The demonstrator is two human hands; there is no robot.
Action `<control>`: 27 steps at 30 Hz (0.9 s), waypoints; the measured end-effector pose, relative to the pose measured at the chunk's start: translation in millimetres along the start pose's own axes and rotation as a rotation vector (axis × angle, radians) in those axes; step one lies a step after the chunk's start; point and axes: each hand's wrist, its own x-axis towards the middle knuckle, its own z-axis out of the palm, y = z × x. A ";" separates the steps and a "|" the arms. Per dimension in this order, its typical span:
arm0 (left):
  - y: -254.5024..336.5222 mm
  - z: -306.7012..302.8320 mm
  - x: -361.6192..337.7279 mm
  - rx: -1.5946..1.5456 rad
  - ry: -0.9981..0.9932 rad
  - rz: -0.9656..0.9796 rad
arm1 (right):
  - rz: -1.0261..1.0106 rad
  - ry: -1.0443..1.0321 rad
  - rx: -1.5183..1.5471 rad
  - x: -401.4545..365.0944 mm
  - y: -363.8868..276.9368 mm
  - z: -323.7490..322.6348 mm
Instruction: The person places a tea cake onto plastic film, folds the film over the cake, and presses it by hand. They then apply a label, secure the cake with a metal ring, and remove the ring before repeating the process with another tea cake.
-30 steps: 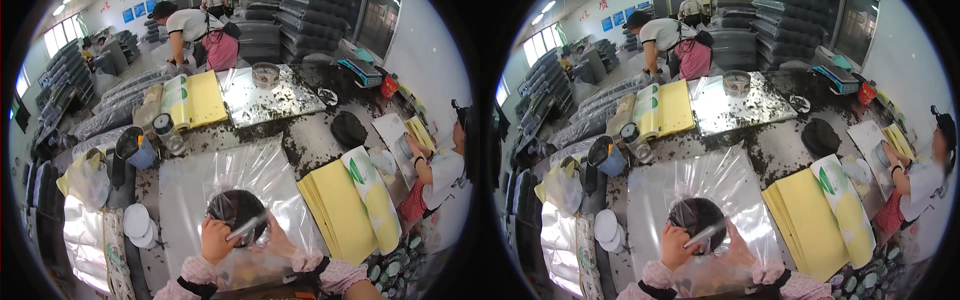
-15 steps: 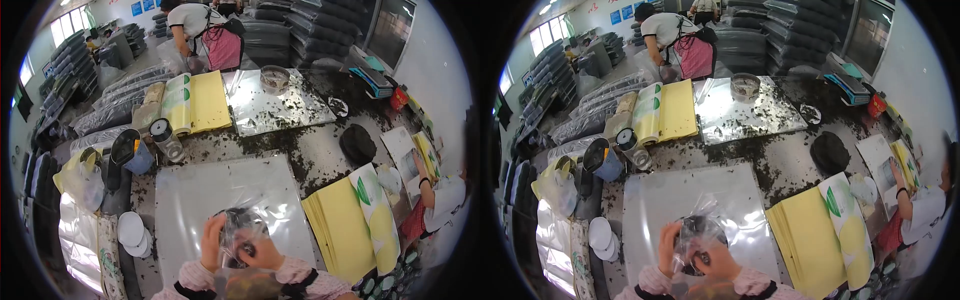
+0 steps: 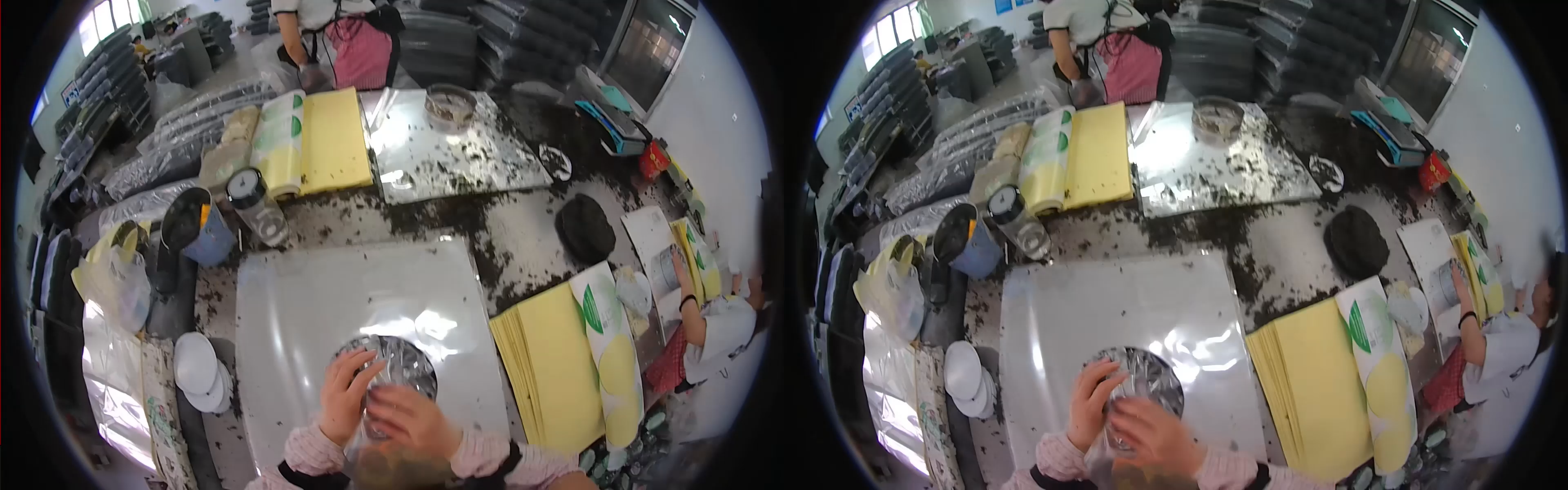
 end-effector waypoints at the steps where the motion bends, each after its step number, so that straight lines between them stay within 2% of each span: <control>1: -1.9 -7.4 1.9 0.060 -0.152 0.152 | 0.061 0.063 0.089 2.3 2.1 -1.0; 2: 9.6 -19.5 4.0 -0.166 -0.266 0.012 | 0.258 0.009 0.064 3.3 12.0 2.0; 3: 21.3 -23.2 -5.9 -0.232 -0.254 -0.012 | 0.309 -0.026 -0.069 5.9 15.8 7.4; 5: 34.4 -26.8 -3.4 -0.329 -0.181 -0.031 | 0.281 0.072 -0.082 3.8 12.6 15.2; 6: 30.5 -14.1 -11.5 -0.145 -0.237 -0.010 | 0.300 0.050 0.002 5.1 13.6 6.3; 8: 31.4 0.2 -13.4 -0.003 -0.240 -0.031 | 0.341 -0.008 0.176 0.6 14.7 -19.7; 11: 36.7 4.9 -9.6 0.129 -0.290 -0.073 | 0.443 -0.047 -0.109 7.5 2.4 -44.2; 12: 41.3 2.2 -6.3 0.150 -0.314 -0.083 | 0.342 -0.070 -0.268 4.2 17.1 -29.4; 13: 45.4 2.1 -2.6 0.166 -0.338 -0.089 | 0.353 -0.043 -0.418 -2.5 35.7 -6.1; 15: 42.5 6.5 0.2 0.185 -0.350 -0.105 | 0.274 -0.013 -0.270 -7.1 40.0 -9.5; 16: 42.3 6.3 -0.3 0.187 -0.344 -0.105 | 0.243 0.070 -0.094 -8.2 38.7 -26.0; 18: 44.6 6.7 -4.9 0.178 -0.361 -0.115 | 0.105 0.315 -0.413 -41.7 71.2 -77.4; 20: 43.3 5.9 -3.5 0.176 -0.372 -0.129 | 0.349 0.588 -0.679 -87.5 98.8 -154.4; 21: 42.6 4.6 -4.6 0.177 -0.378 -0.126 | 0.493 0.578 -1.047 -123.8 124.9 -191.8; 22: 42.2 4.7 -5.1 0.178 -0.379 -0.125 | 0.582 0.542 -1.284 -159.8 140.9 -221.1; 25: 43.2 9.0 -3.0 0.193 -0.372 -0.123 | 0.525 0.405 -1.474 -191.1 163.2 -251.4; 27: 43.4 5.2 -2.1 0.199 -0.392 -0.114 | 0.550 0.542 -1.378 -197.6 165.8 -247.3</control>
